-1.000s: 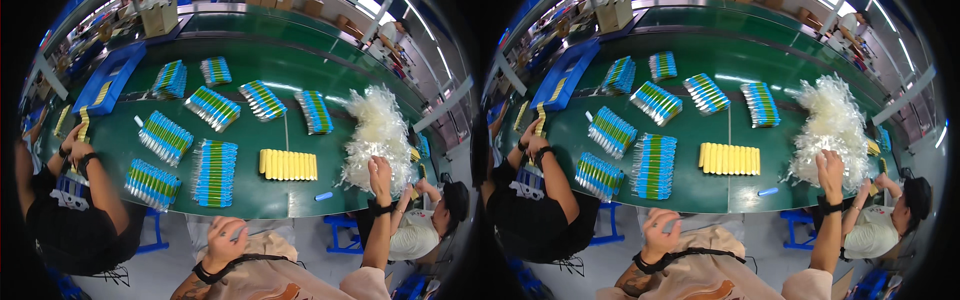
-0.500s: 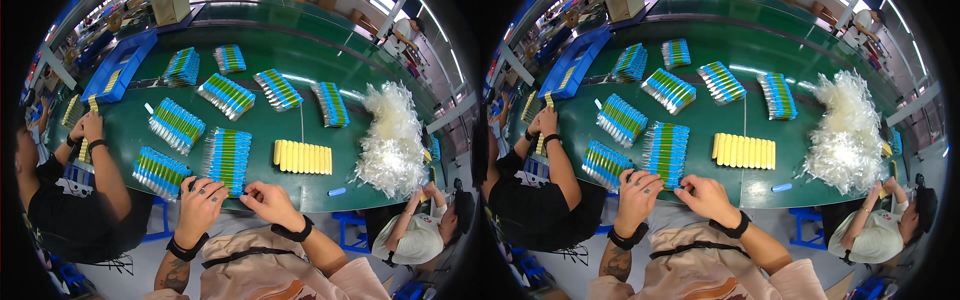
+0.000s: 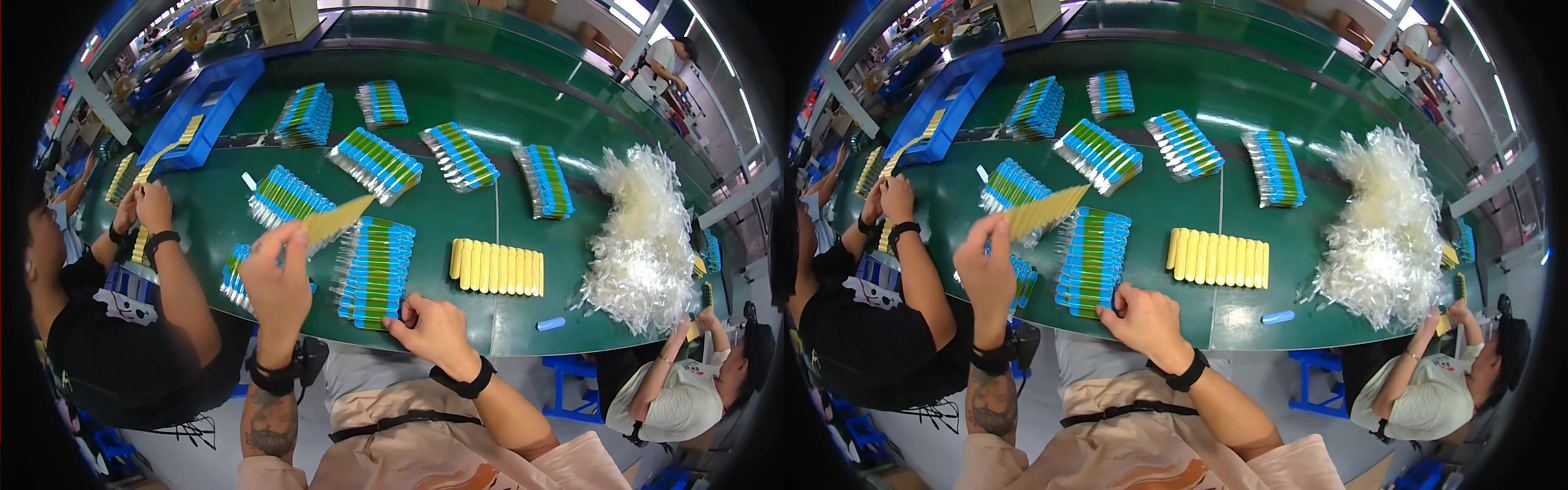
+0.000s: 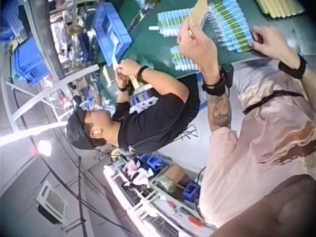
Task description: Assembling and grouping plastic components at a factory workstation.
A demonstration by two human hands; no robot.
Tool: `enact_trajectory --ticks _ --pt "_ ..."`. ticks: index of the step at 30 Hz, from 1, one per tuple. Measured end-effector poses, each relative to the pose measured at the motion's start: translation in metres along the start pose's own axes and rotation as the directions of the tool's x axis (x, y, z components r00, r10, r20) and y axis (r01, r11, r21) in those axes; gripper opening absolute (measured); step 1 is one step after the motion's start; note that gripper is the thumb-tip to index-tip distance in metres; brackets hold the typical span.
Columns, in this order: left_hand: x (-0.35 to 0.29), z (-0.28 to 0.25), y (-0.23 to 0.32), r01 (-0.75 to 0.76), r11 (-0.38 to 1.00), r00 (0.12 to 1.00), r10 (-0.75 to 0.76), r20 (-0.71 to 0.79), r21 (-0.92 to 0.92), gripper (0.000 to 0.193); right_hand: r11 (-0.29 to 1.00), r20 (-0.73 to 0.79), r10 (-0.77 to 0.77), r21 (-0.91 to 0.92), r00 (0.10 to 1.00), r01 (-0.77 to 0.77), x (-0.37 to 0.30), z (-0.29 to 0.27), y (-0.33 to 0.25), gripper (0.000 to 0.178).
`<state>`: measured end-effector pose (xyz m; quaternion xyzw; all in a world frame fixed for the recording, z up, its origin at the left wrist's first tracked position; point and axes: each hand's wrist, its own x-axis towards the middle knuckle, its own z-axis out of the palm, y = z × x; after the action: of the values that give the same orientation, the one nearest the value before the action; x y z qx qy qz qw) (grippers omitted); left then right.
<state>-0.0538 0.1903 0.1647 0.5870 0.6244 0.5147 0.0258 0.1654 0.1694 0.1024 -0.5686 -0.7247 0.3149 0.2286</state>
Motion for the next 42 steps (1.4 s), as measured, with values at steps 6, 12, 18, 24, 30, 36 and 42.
enact_trajectory --ticks 6,12,18,24,30,36,42 --pt "0.037 -0.006 0.008 0.108 0.866 0.982 -0.170 -0.084 -0.488 0.021 1.000 0.002 0.002 -0.015 1.000 -0.002 -0.002 0.004 0.000 0.033" --pt "-0.018 -0.019 0.043 -0.022 0.994 0.989 0.006 -0.145 -0.105 0.015 0.870 -0.137 -0.159 0.449 0.978 0.204 -0.037 -0.014 -0.011 0.063" --pt "-0.137 -0.003 0.068 -0.507 0.840 0.810 0.541 0.226 -0.192 0.020 0.684 -0.144 -0.234 0.679 0.961 0.269 -0.102 -0.031 -0.023 0.093" --pt "-0.170 0.005 0.090 -0.369 0.846 0.794 0.502 0.343 -0.384 0.023 0.659 -0.028 0.020 0.752 0.999 0.008 -0.141 -0.054 0.015 0.028" --pt "-0.114 -0.006 0.110 -0.085 0.929 0.717 0.309 0.625 -0.361 0.061 0.744 0.342 -0.258 0.667 0.903 -0.040 -0.133 -0.124 0.042 0.021" --pt "-0.133 0.013 0.068 0.380 0.862 0.351 0.201 0.915 -0.335 0.015 0.865 0.327 -0.086 0.494 0.941 -0.092 -0.139 -0.166 0.070 0.015" --pt "-0.134 0.036 0.066 -0.218 0.883 0.565 0.462 0.684 -0.416 0.028 0.944 0.200 -0.324 0.125 0.925 0.304 -0.138 -0.161 0.097 0.044"
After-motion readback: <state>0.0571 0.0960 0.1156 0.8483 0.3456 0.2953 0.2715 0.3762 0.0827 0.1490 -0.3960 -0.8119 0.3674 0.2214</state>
